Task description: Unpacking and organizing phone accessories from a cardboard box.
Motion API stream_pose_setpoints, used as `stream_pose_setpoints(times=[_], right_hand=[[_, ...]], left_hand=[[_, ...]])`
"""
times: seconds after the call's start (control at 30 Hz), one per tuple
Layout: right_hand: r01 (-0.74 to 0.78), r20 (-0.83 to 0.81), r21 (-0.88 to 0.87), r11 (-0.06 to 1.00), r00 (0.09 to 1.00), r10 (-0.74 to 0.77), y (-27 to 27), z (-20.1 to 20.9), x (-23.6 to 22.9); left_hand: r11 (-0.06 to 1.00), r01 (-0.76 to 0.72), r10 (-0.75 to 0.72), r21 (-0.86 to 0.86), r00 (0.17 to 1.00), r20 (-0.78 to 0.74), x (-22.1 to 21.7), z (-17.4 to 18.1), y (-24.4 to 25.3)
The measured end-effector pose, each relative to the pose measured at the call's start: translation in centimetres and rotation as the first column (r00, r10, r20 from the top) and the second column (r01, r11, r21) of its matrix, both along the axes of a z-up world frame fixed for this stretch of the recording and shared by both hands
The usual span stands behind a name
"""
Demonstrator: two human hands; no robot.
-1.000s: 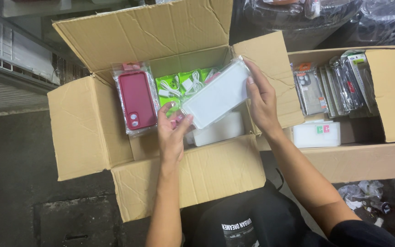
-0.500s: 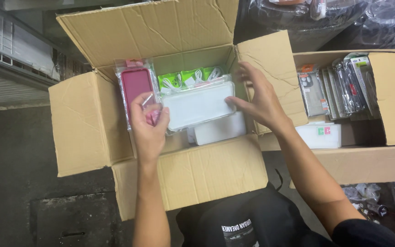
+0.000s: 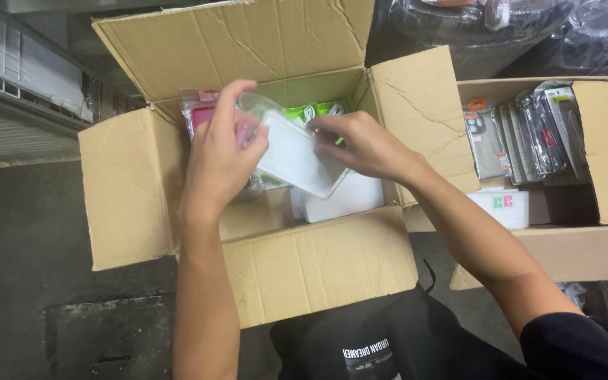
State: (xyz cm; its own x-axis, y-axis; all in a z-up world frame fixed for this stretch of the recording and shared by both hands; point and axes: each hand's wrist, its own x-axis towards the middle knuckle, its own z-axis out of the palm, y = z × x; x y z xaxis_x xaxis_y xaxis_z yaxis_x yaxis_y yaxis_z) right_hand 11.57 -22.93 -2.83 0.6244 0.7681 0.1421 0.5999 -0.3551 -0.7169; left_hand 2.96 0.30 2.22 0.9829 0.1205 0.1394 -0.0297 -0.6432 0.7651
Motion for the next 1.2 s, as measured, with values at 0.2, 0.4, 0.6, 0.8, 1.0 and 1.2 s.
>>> stream_pose_setpoints(times=[0.2,0.4,0.6,0.8,1.0,1.2], right_hand=[[0.180,-0.534,0.007,0.984,0.832,-0.148,1.1,-7.5,4.0],[0.319,-0.866,0.029,0.947,0.482,-0.135,3.1,-14.3,5.3],[0.307,-0.842,0.008,0.952,0.516,-0.159,6.2,-21.8,6.0],[0.332,-0.701,-0.060,0.941,0.657,-0.277,8.2,-24.7,6.0],[0.315,-0.119,-0.120,0.942,0.937,-0.329,9.4,-23.6,4.9],[0.231,0.137,-0.235,0.944,0.969,-0.203,9.3,-22.6,4.4]], left_hand=[[0.982,-0.172,0.142,0.075,0.943,0.300,1.4,-4.4,2.2],[0.972,-0.225,0.208,0.064,0.955,0.210,0.4,-9.1,4.4],[0.966,-0.220,0.201,0.136,0.969,0.143,-0.7,-11.3,5.0],[0.930,-0.253,0.206,0.266,0.959,0.193,-1.5,-12.9,6.0],[0.935,-0.235,0.199,0.264,0.967,0.157,-2.0,-13.7,6.1],[0.935,-0.225,0.182,0.274,0.967,0.176,-2.3,-14.3,6.1]])
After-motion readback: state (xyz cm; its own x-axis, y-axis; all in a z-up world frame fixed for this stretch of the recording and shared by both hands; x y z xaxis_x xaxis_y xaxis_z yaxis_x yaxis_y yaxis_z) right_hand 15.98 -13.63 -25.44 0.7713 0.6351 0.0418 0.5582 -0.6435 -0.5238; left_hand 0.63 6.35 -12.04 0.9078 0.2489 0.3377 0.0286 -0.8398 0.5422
